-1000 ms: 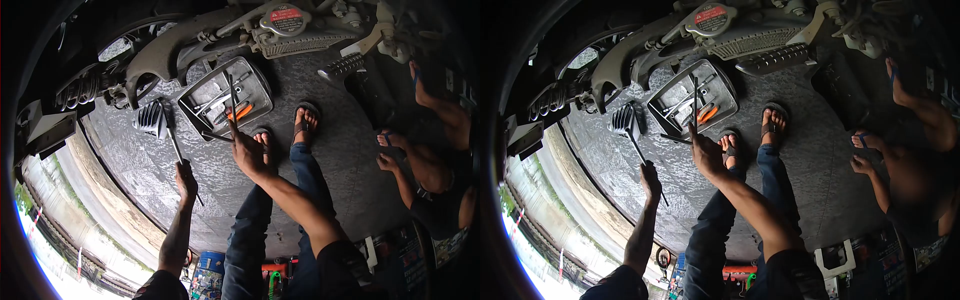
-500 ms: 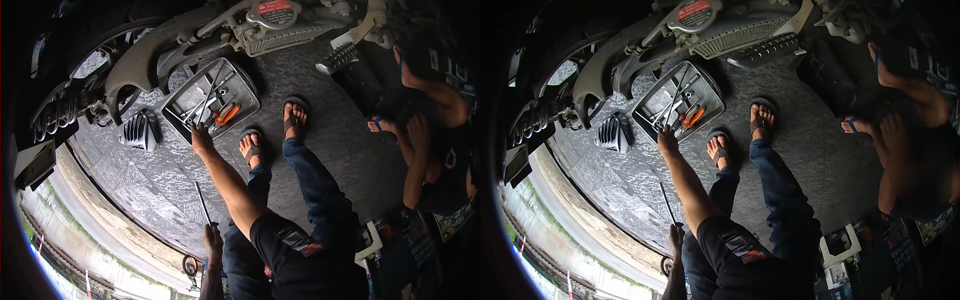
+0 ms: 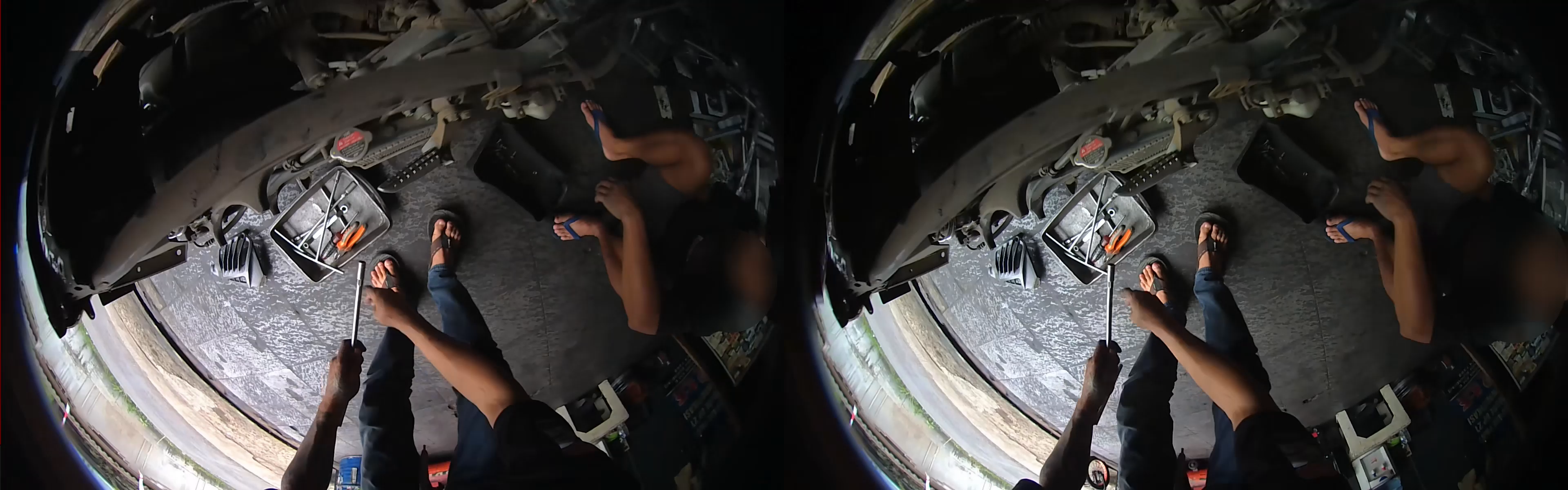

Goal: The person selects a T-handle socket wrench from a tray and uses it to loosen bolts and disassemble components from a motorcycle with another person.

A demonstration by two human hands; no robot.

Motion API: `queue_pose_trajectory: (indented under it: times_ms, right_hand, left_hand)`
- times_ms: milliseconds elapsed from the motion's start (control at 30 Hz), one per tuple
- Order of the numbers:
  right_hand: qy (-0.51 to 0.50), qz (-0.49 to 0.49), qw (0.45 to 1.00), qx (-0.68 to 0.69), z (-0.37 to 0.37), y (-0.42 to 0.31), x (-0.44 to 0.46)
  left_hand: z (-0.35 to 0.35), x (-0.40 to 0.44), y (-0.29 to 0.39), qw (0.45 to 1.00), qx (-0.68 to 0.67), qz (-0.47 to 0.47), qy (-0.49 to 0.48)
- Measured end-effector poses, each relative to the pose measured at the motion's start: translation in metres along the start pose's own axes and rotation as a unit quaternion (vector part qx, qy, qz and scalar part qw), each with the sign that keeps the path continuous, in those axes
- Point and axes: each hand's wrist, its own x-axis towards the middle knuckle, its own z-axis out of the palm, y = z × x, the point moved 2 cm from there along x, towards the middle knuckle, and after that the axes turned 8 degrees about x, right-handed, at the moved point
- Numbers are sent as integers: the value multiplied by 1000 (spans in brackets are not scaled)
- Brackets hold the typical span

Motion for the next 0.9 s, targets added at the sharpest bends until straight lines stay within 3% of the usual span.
queue_pose_trajectory:
  times_ms: [33, 67, 100, 167, 233, 333, 367, 433, 467, 533, 600, 667, 733, 767, 800, 833, 867, 900]
  right_hand:
    - [-12, 78, 996, 41, -29, -41, -37]
    - [25, 54, 995, 77, -53, -66, -73]
    - [63, 33, 991, 115, -71, -84, -115]
    - [169, -58, 978, 109, -116, -146, -190]
    - [218, -108, 969, -45, -147, -190, -250]
    - [183, -94, 971, -122, -178, -265, -280]
    - [180, -96, 971, -124, -188, -272, -282]
    - [269, -78, 960, 18, -218, -286, -276]
    - [294, -52, 954, 22, -240, -296, -271]
    - [326, -21, 943, 69, -289, -323, -264]
    - [379, -166, 909, -54, -334, -328, -251]
    - [393, -202, 897, -21, -369, -349, -240]
    - [399, -204, 886, -119, -407, -388, -232]
    - [397, -193, 889, -123, -422, -414, -225]
    - [396, -180, 892, -126, -435, -433, -212]
    - [384, -208, 886, -156, -449, -438, -196]
    - [375, -236, 877, -187, -463, -444, -180]
    - [363, -240, 873, -222, -476, -447, -159]
  left_hand:
    - [4, -5, 20, 997, -54, 18, -44]
    - [3, -12, 51, 994, 4, 88, -65]
    - [9, -22, 76, 958, 65, 280, 15]
    - [1, -54, 187, 978, -67, 173, -97]
    - [-1, -77, 267, 967, -200, 121, -105]
    - [17, -80, 329, 945, -300, 101, -87]
    - [17, -85, 362, 929, -346, 92, -93]
    - [23, -83, 410, 913, -384, 82, -108]
    - [22, -79, 427, 897, -419, 69, -124]
    - [15, -63, 456, 895, -402, 113, -159]
    - [0, -50, 489, 890, -386, 153, -190]
    - [-30, -41, 521, 895, -309, 178, -268]
    - [-43, 23, 514, 928, -89, 330, -146]
    - [-59, 39, 515, 918, -122, 370, -77]
    - [-83, 44, 525, 916, 73, 387, 77]
    - [-97, 68, 518, 857, 182, 431, 214]
    - [-110, 70, 519, 843, 213, 419, 261]
    - [-118, 75, 515, 871, 255, 339, 250]
